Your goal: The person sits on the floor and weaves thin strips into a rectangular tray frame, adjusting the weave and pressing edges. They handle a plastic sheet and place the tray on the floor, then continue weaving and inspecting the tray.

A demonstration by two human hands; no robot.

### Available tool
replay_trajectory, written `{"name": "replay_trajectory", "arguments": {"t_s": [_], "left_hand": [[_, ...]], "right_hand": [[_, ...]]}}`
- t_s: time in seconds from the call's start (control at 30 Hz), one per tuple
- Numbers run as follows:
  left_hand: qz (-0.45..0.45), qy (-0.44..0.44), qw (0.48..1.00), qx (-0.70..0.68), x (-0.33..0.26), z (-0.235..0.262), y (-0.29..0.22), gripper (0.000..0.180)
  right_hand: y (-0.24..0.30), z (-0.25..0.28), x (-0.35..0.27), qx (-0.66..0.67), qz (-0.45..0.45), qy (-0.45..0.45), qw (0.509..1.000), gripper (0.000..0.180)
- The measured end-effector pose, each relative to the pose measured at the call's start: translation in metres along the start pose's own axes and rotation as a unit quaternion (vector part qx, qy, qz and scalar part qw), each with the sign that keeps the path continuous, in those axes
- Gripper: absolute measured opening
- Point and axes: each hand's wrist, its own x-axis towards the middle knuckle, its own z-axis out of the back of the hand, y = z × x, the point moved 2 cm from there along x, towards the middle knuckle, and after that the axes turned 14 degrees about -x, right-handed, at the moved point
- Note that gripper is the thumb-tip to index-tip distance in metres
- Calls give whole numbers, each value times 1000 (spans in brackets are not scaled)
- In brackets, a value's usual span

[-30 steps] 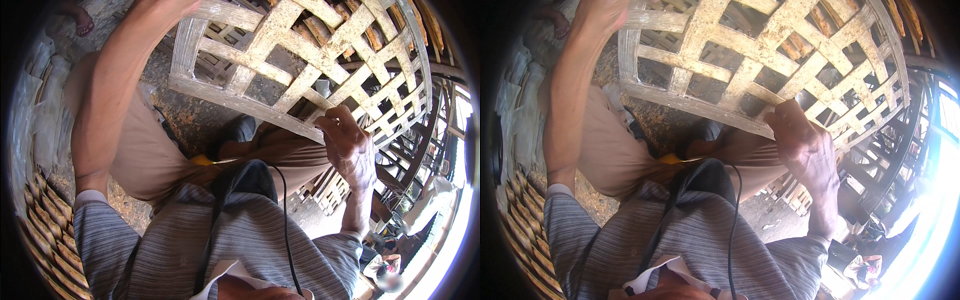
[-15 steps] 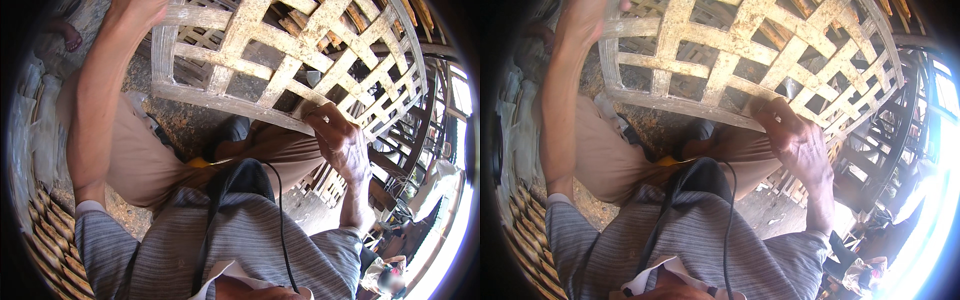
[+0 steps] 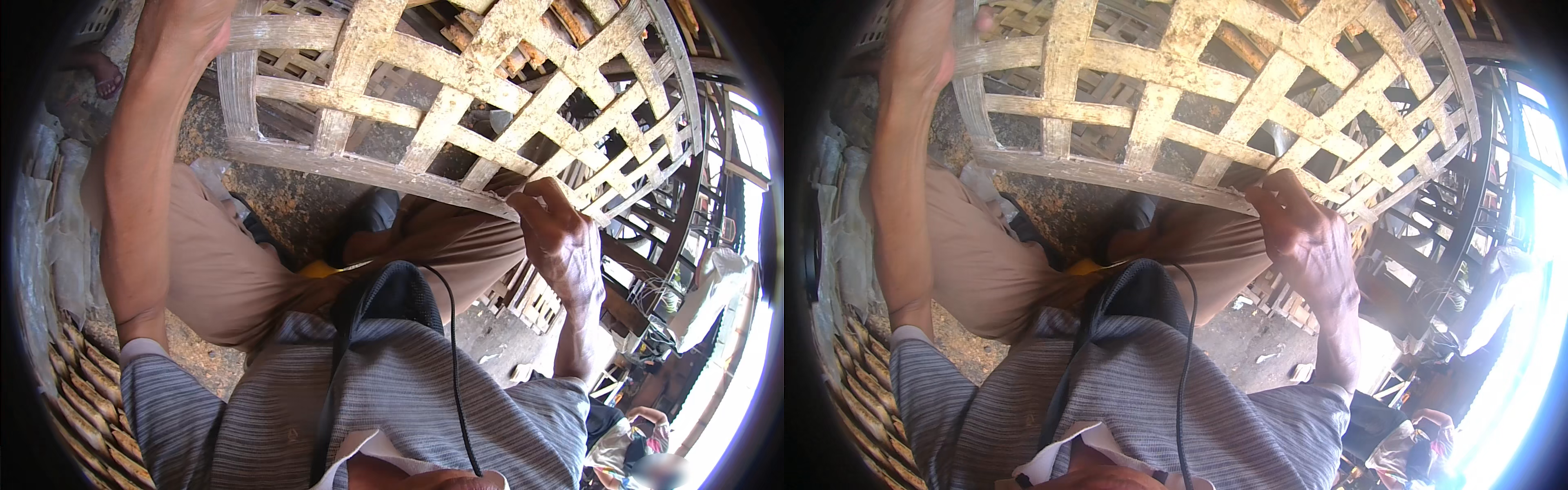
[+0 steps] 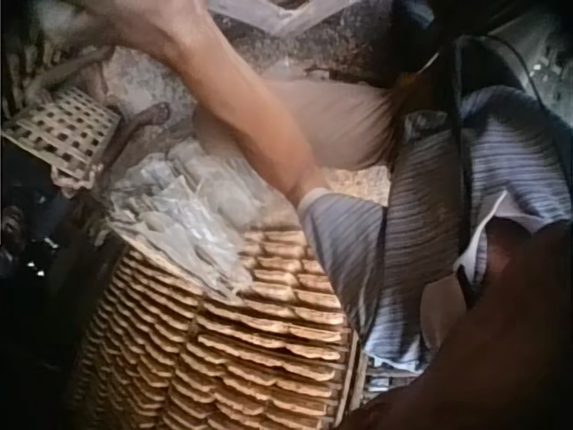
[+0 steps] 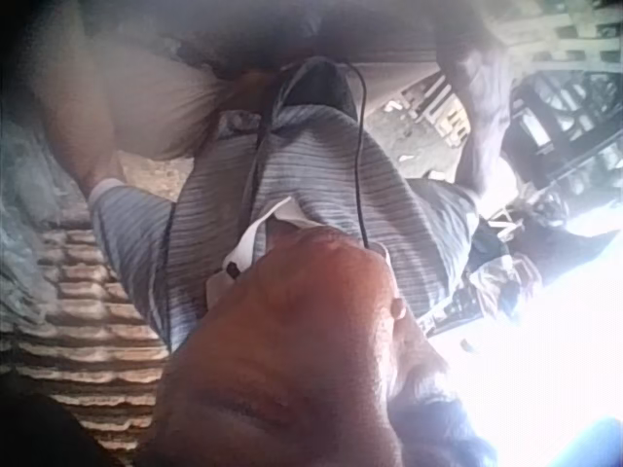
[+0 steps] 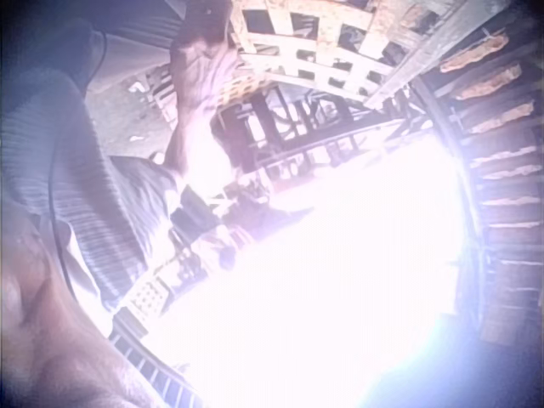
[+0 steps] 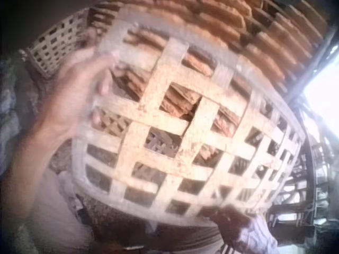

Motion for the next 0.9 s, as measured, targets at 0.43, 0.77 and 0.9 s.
{"name": "replay_trajectory", "arguments": {"t_s": [0.43, 0.77, 0.9], "left_hand": [[-63, -30, 997, -23, -5, -5, 4, 23], [18, -41, 991, -129, 12, 26, 28, 25], [20, -17, 992, -126, 10, 21, 28, 27]], "right_hand": [[3, -10, 3, -29, 19, -44, 998, 31], [-3, -16, -4, -43, -25, -33, 998, 23], [-7, -15, -13, -2, -72, -46, 996, 30]]}}
